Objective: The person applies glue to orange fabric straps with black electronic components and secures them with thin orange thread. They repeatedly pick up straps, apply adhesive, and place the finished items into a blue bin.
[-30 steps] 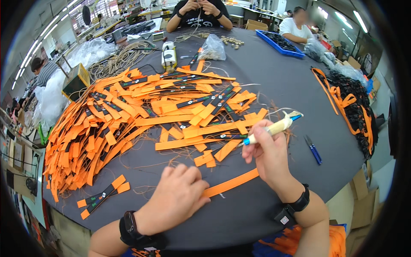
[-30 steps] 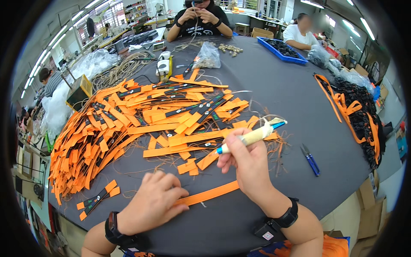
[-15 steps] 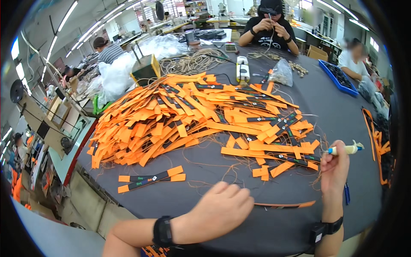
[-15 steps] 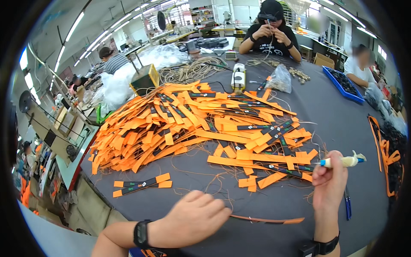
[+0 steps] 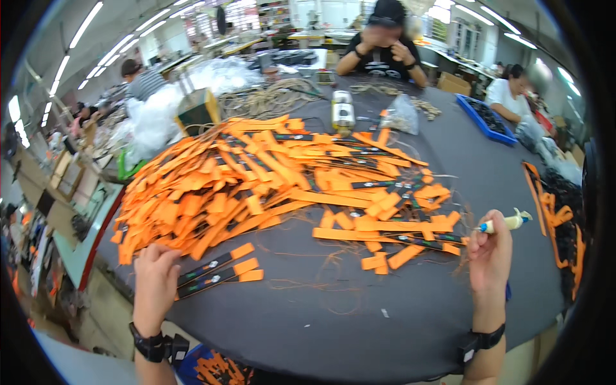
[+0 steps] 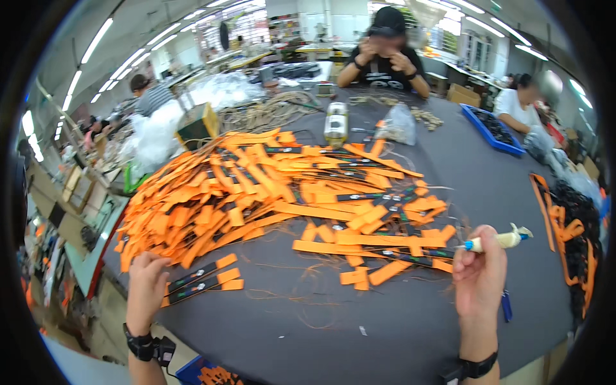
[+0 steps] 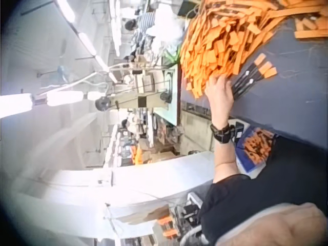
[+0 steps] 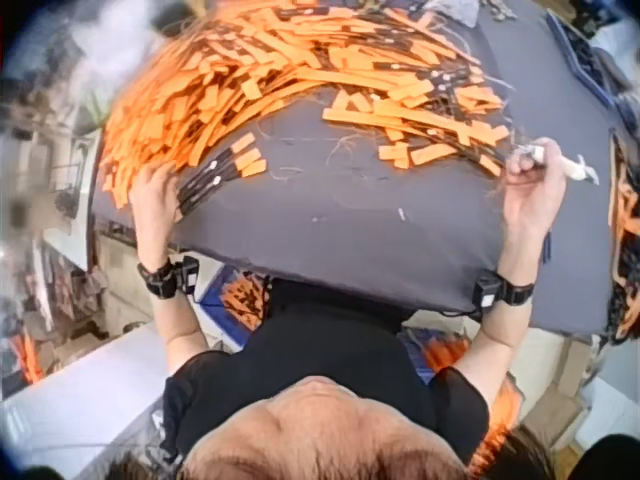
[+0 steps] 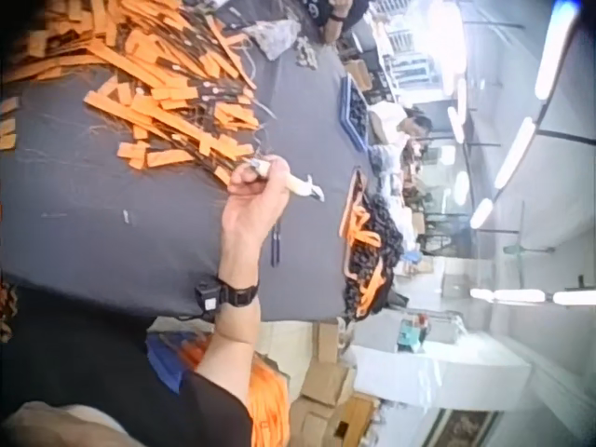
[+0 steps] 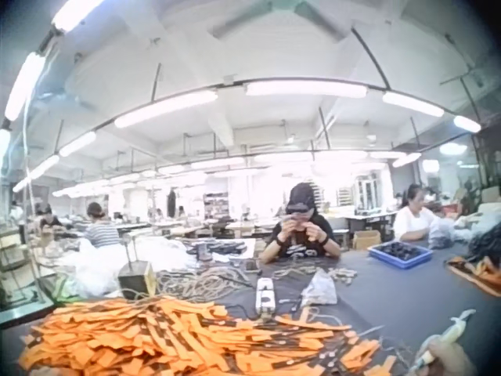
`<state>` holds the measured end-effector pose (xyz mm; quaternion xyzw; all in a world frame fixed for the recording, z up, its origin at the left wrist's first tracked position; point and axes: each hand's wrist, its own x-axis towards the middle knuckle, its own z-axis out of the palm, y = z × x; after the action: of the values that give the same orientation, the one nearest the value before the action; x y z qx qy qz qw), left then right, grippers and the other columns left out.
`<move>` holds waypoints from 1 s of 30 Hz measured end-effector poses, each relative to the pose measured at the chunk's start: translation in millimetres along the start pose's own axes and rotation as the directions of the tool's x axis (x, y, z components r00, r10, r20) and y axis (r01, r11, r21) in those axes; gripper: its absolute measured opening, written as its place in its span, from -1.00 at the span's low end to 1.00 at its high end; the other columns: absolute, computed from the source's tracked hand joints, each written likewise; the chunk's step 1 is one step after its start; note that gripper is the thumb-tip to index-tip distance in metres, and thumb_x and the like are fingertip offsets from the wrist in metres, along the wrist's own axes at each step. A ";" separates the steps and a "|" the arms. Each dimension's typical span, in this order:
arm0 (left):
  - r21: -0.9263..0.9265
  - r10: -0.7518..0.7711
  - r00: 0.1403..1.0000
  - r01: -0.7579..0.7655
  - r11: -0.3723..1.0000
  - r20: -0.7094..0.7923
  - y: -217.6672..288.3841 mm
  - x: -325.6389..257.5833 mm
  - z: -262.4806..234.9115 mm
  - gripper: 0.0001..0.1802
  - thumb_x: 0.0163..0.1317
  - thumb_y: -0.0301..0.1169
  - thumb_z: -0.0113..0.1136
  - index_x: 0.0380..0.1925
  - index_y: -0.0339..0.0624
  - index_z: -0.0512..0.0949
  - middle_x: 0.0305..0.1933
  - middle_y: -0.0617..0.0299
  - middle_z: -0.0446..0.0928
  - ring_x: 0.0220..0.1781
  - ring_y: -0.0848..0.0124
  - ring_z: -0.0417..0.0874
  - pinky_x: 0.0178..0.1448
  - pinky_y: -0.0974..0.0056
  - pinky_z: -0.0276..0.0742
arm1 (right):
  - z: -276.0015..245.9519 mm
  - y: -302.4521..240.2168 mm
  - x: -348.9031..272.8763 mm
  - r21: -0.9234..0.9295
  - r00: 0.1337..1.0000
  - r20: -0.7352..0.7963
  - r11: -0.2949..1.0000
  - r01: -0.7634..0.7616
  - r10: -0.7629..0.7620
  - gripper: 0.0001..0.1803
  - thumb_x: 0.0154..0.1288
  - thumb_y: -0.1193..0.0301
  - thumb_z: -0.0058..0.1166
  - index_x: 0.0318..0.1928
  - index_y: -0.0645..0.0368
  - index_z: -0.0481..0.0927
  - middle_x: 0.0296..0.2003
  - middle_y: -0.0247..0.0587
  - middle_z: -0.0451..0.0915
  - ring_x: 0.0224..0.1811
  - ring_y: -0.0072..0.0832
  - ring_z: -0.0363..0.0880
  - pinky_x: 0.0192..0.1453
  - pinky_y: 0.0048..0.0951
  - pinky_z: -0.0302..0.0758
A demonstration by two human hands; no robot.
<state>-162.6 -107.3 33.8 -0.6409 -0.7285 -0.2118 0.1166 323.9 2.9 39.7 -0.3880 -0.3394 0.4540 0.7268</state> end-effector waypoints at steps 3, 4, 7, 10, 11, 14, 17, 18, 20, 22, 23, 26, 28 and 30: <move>-0.315 0.210 0.967 -0.156 0.936 0.146 52.0 18.1 -13.9 -0.62 0.00 -0.60 0.33 -0.10 -0.18 0.66 -0.11 0.06 0.56 -0.02 0.07 0.57 0.07 0.11 0.48 | 3.0 -14.0 -3.7 0.027 0.998 0.027 0.998 0.059 -0.059 -0.73 0.45 0.17 0.10 -0.28 0.08 0.48 -0.61 -0.44 0.39 -0.63 -0.61 0.42 -0.64 -0.61 0.29; -0.395 0.358 0.915 -0.264 0.880 0.186 71.8 25.1 -14.5 -0.63 0.03 -0.59 0.34 -0.09 -0.18 0.66 -0.11 0.07 0.57 -0.02 0.08 0.58 0.07 0.12 0.50 | 2.6 -16.3 -3.4 0.020 0.994 0.064 0.996 0.087 -0.089 -0.73 0.45 0.18 0.09 -0.29 0.09 0.48 -0.61 -0.44 0.39 -0.62 -0.60 0.42 -0.62 -0.61 0.29; -0.613 0.704 0.668 -0.459 0.643 0.239 141.2 62.0 5.2 -0.72 0.17 -0.49 0.30 -0.08 -0.15 0.66 -0.11 0.09 0.59 0.00 0.11 0.61 0.07 0.14 0.54 | -20.4 -24.6 -1.0 0.016 0.994 0.013 0.994 0.112 -0.112 -0.74 0.45 0.19 0.09 -0.29 0.09 0.48 -0.61 -0.43 0.40 -0.60 -0.61 0.42 -0.59 -0.60 0.30; -0.623 0.796 0.567 -0.549 0.557 0.211 188.6 91.4 60.3 -0.78 0.25 -0.43 0.23 -0.12 -0.21 0.64 -0.13 0.06 0.59 -0.03 0.10 0.62 0.05 0.10 0.55 | -28.1 -18.0 6.2 0.094 0.998 -0.052 0.995 0.040 -0.035 -0.75 0.44 0.19 0.10 -0.29 0.08 0.49 -0.61 -0.42 0.41 -0.59 -0.60 0.42 -0.58 -0.60 0.28; -0.515 0.772 0.592 -0.599 0.614 0.232 201.8 101.6 78.5 -0.79 0.24 -0.42 0.23 -0.15 -0.24 0.63 -0.15 0.05 0.59 -0.05 0.09 0.62 0.05 0.10 0.55 | -28.5 -15.8 7.7 0.124 0.998 -0.066 0.992 0.014 -0.006 -0.75 0.44 0.19 0.10 -0.29 0.08 0.49 -0.61 -0.42 0.41 -0.59 -0.60 0.42 -0.58 -0.60 0.28; -0.365 0.708 0.656 -0.611 0.702 0.262 229.3 117.8 122.3 -0.78 0.22 -0.40 0.26 -0.20 -0.30 0.61 -0.17 0.03 0.59 -0.06 0.08 0.62 0.04 0.10 0.55 | -27.3 -19.8 5.2 0.166 0.997 -0.053 0.985 -0.040 0.049 -0.76 0.43 0.19 0.12 -0.27 0.08 0.52 -0.60 -0.42 0.42 -0.58 -0.58 0.43 -0.57 -0.59 0.28; -0.352 0.677 0.702 -0.590 0.727 0.221 231.3 119.2 146.7 -0.79 0.19 -0.37 0.29 -0.26 -0.29 0.61 -0.23 0.03 0.59 -0.09 0.08 0.63 0.02 0.10 0.55 | -24.2 -16.4 5.1 0.175 0.998 -0.016 0.983 -0.049 0.052 -0.76 0.42 0.19 0.13 -0.25 0.09 0.52 -0.60 -0.41 0.42 -0.58 -0.57 0.44 -0.57 -0.58 0.28; -0.363 0.678 0.710 -0.592 0.720 0.187 232.5 119.7 149.4 -0.79 0.18 -0.36 0.30 -0.28 -0.27 0.61 -0.25 0.04 0.60 -0.10 0.09 0.63 0.01 0.10 0.54 | -24.0 -18.5 4.0 0.163 0.999 -0.001 0.986 -0.037 0.038 -0.76 0.42 0.19 0.12 -0.25 0.09 0.51 -0.60 -0.41 0.42 -0.58 -0.57 0.44 -0.57 -0.58 0.28; -0.313 0.724 0.674 -0.662 0.681 0.149 239.1 122.9 143.3 -0.81 0.18 -0.34 0.31 -0.34 -0.25 0.61 -0.32 0.06 0.60 -0.17 0.09 0.64 -0.05 0.09 0.54 | -24.8 -21.8 1.8 0.134 1.000 0.005 0.991 -0.015 0.014 -0.76 0.42 0.20 0.11 -0.24 0.09 0.51 -0.60 -0.41 0.42 -0.59 -0.57 0.44 -0.58 -0.58 0.28; -0.275 0.772 0.635 -0.736 0.619 0.037 239.9 128.4 140.7 -0.81 0.18 -0.33 0.31 -0.47 -0.21 0.58 -0.47 0.11 0.58 -0.33 0.11 0.64 -0.19 0.07 0.52 | -24.0 -22.7 1.4 0.131 1.000 0.002 0.991 -0.022 0.022 -0.76 0.42 0.19 0.11 -0.25 0.09 0.50 -0.60 -0.40 0.42 -0.60 -0.57 0.44 -0.58 -0.58 0.30; -0.249 0.764 0.645 -0.737 0.629 0.020 238.9 130.2 138.2 -0.81 0.18 -0.34 0.30 -0.49 -0.21 0.57 -0.49 0.10 0.58 -0.36 0.11 0.64 -0.21 0.07 0.51 | -22.7 -23.3 1.2 0.128 1.000 0.003 0.991 -0.027 0.027 -0.76 0.43 0.19 0.11 -0.25 0.09 0.50 -0.60 -0.40 0.42 -0.60 -0.58 0.44 -0.58 -0.58 0.30; -0.211 0.744 0.656 -0.751 0.626 -0.129 236.3 127.1 116.3 -0.79 0.20 -0.39 0.25 -0.57 -0.20 0.54 -0.58 0.11 0.51 -0.48 0.14 0.59 -0.31 0.08 0.48 | -18.7 -26.6 -0.3 0.144 1.000 -0.020 0.989 -0.017 0.020 -0.76 0.44 0.21 0.09 -0.26 0.11 0.49 -0.61 -0.40 0.42 -0.61 -0.60 0.44 -0.59 -0.59 0.34; -0.228 0.761 0.633 -0.769 0.598 -0.139 237.9 109.3 95.3 -0.78 0.20 -0.40 0.25 -0.60 -0.18 0.53 -0.61 0.15 0.47 -0.51 0.17 0.55 -0.33 0.11 0.45 | -20.1 -29.2 -2.4 0.142 1.000 -0.019 0.990 0.016 -0.014 -0.75 0.44 0.21 0.08 -0.27 0.12 0.48 -0.62 -0.40 0.41 -0.62 -0.60 0.43 -0.59 -0.58 0.35; -0.222 0.790 0.591 -0.803 0.554 -0.164 234.6 84.2 72.2 -0.79 0.18 -0.40 0.27 -0.59 -0.16 0.53 -0.62 0.20 0.41 -0.52 0.24 0.50 -0.36 0.16 0.42 | -19.5 -32.9 -6.2 0.139 0.998 0.006 0.988 0.061 -0.062 -0.75 0.45 0.22 0.07 -0.27 0.13 0.48 -0.62 -0.39 0.41 -0.62 -0.59 0.43 -0.58 -0.57 0.35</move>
<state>62.7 21.1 44.6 -0.9053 -0.3206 -0.2484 0.1266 351.2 -17.2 58.4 -0.3235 -0.3227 0.4558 0.7638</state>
